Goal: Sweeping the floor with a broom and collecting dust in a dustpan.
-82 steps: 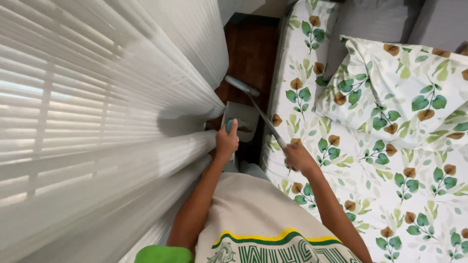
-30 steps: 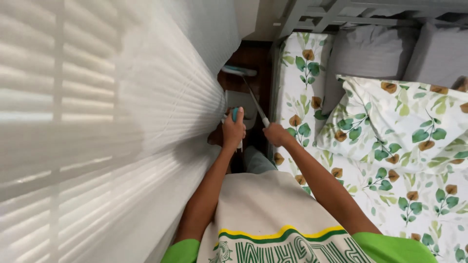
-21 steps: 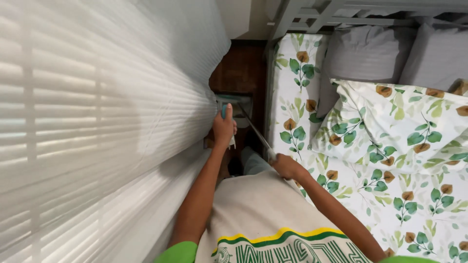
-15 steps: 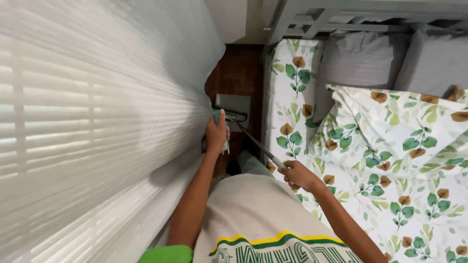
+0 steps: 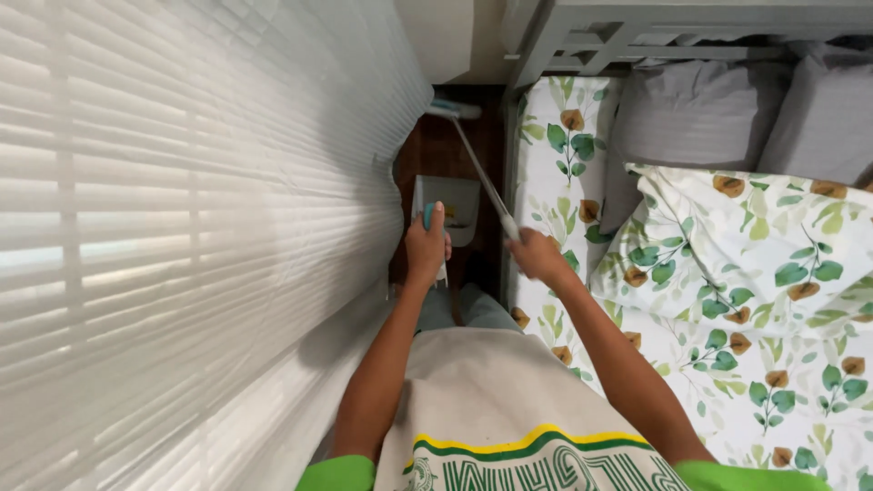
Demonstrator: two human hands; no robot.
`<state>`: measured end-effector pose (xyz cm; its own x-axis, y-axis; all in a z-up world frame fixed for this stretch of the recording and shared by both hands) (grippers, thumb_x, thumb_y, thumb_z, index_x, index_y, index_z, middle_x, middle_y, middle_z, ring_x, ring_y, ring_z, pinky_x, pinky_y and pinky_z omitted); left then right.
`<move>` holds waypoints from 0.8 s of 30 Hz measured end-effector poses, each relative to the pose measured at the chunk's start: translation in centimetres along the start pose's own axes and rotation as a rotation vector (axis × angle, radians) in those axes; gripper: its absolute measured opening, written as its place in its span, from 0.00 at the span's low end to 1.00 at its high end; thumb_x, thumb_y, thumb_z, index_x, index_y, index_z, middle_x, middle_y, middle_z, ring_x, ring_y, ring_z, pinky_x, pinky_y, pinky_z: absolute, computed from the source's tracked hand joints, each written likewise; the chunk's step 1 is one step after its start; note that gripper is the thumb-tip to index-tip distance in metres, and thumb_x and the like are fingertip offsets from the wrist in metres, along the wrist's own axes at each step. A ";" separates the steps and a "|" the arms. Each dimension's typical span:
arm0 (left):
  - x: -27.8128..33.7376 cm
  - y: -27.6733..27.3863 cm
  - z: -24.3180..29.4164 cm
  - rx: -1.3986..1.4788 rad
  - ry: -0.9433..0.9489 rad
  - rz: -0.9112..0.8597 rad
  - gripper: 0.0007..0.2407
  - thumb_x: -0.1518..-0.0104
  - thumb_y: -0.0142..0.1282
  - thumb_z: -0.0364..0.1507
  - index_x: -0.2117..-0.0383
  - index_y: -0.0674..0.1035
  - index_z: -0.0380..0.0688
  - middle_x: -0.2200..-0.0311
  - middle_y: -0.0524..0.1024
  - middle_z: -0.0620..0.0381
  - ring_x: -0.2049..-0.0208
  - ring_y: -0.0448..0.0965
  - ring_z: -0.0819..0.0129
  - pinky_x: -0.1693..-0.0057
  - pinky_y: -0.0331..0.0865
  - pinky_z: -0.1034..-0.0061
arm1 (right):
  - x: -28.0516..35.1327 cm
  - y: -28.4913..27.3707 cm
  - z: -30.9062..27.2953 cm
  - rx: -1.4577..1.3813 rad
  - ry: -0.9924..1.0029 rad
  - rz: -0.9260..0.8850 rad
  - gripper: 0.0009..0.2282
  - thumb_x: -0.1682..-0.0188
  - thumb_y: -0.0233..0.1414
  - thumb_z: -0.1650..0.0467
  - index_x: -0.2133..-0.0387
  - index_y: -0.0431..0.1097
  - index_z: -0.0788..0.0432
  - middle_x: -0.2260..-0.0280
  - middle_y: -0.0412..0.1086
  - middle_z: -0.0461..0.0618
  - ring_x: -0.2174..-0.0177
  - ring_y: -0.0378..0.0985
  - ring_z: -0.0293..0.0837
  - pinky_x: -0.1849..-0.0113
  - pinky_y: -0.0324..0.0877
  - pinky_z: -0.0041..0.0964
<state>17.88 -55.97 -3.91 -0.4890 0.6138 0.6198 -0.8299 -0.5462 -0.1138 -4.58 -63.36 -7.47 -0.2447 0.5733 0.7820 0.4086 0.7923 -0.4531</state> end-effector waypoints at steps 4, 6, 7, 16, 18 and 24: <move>-0.2 -0.6 1.0 -0.028 0.027 -0.028 0.21 0.36 0.50 0.47 0.67 0.75 0.36 0.85 0.75 0.50 0.88 0.74 0.67 0.81 0.71 0.72 | -12.9 6.3 2.8 -0.007 -0.024 0.002 0.25 0.47 0.49 0.57 0.49 0.70 0.68 0.55 0.74 0.74 0.51 0.76 0.69 0.50 0.71 0.61; -0.4 -1.3 0.9 -0.072 0.024 -0.036 0.20 0.35 0.49 0.45 0.66 0.74 0.34 0.86 0.75 0.50 0.89 0.74 0.65 0.82 0.72 0.71 | -15.4 9.4 3.7 0.091 -0.011 -0.022 0.21 0.47 0.50 0.63 0.54 0.73 0.73 0.59 0.76 0.73 0.56 0.80 0.66 0.57 0.75 0.58; -0.8 -1.5 1.3 -0.077 0.028 -0.038 0.20 0.35 0.49 0.45 0.66 0.74 0.34 0.86 0.75 0.50 0.89 0.74 0.65 0.82 0.72 0.71 | -14.4 10.0 2.7 0.085 -0.013 -0.019 0.21 0.47 0.50 0.63 0.54 0.73 0.73 0.59 0.76 0.73 0.56 0.80 0.66 0.57 0.75 0.58; -2.6 -4.2 -1.2 -0.086 -0.013 -0.010 0.22 0.38 0.53 0.46 0.54 0.77 0.36 0.87 0.75 0.49 0.89 0.75 0.65 0.83 0.73 0.74 | 0.2 9.2 3.6 0.125 0.062 -0.145 0.24 0.52 0.47 0.60 0.58 0.73 0.73 0.63 0.77 0.71 0.57 0.79 0.70 0.61 0.75 0.65; -2.1 -4.4 -0.9 -0.066 -0.027 -0.020 0.20 0.38 0.52 0.46 0.61 0.78 0.38 0.86 0.75 0.49 0.89 0.75 0.65 0.83 0.72 0.74 | 7.1 6.3 1.9 0.025 0.203 -0.170 0.21 0.54 0.49 0.60 0.58 0.76 0.67 0.65 0.79 0.67 0.58 0.82 0.65 0.58 0.76 0.61; -2.8 -4.4 -1.9 -0.071 -0.042 -0.103 0.21 0.36 0.50 0.47 0.57 0.76 0.37 0.83 0.77 0.47 0.85 0.78 0.64 0.79 0.77 0.73 | 14.3 2.1 4.4 -0.552 0.384 -0.103 0.21 0.49 0.51 0.67 0.45 0.69 0.67 0.83 0.61 0.55 0.88 0.58 0.40 0.88 0.50 0.26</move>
<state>22.40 -54.19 -6.66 -0.3897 0.6394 0.6629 -0.8928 -0.4390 -0.1014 -11.13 -52.57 0.86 -0.0187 0.3056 0.9520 0.8137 0.5579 -0.1631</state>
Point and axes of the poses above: each hand's wrist, its own x-axis away from the middle knuckle, its own y-axis out of the palm, z = x × y, the point moved 2 cm from there along -x, towards the middle knuckle
